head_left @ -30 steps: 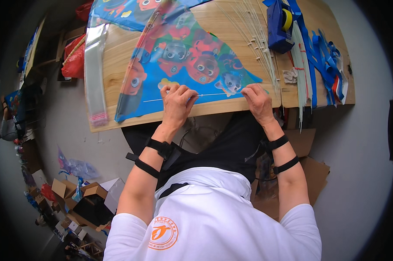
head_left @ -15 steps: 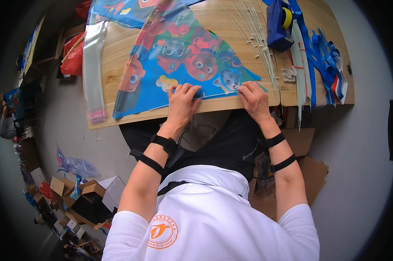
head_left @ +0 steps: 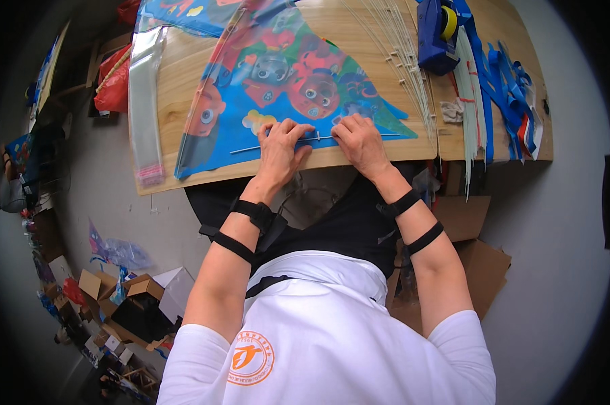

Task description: Assembling a toy kite by attaching plastic rods, aligning material boundaries, and securing parts with adhesive tape.

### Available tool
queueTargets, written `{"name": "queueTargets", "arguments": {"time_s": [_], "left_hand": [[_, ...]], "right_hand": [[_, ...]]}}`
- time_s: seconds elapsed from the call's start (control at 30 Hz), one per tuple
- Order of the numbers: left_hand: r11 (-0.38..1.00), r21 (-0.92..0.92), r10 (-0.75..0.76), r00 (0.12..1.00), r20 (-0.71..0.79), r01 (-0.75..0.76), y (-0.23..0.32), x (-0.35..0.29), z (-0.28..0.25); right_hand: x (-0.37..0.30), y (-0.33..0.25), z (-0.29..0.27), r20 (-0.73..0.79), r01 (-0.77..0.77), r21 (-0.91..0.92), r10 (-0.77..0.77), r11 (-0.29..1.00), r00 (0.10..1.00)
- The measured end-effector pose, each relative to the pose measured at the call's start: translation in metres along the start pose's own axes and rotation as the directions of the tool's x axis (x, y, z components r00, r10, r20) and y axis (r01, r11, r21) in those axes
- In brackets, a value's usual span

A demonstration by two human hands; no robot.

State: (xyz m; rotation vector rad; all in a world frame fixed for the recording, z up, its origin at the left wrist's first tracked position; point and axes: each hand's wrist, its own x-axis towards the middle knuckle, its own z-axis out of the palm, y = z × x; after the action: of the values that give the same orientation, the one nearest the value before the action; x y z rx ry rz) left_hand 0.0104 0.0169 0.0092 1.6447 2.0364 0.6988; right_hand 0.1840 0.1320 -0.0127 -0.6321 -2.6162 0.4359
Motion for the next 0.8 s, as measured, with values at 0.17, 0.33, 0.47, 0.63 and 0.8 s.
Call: {"name": "queueTargets", "arguments": {"time_s": [0.17, 0.33, 0.47, 0.63, 0.8], "left_hand": [[0.999, 0.032, 0.005, 1.0, 0.026, -0.006, 0.001, 0.0, 0.0], [0.999, 0.044, 0.027, 1.0, 0.017, -0.027, 0.0, 0.0, 0.003], [0.998, 0.06, 0.028, 1.0, 0.011, -0.029, 0.001, 0.0, 0.002], [0.997, 0.069, 0.036, 0.999, -0.035, -0.033, 0.006, 0.004, 0.008], [0.99, 0.127, 0.078, 0.988, -0.133, -0.061, 0.005, 0.004, 0.017]], "right_hand": [[0.0, 0.0, -0.001, 0.012, 0.019, 0.03, -0.019, 0.999, 1.0], [0.0, 0.0, -0.003, 0.013, 0.022, 0.026, -0.022, 0.999, 1.0], [0.001, 0.001, -0.004, 0.02, 0.006, 0.044, -0.006, 0.999, 1.0], [-0.001, 0.003, -0.004, 0.021, 0.006, 0.04, -0.006, 0.999, 1.0], [0.0, 0.0, 0.003, 0.008, -0.005, 0.042, 0.005, 0.999, 1.0]]}}
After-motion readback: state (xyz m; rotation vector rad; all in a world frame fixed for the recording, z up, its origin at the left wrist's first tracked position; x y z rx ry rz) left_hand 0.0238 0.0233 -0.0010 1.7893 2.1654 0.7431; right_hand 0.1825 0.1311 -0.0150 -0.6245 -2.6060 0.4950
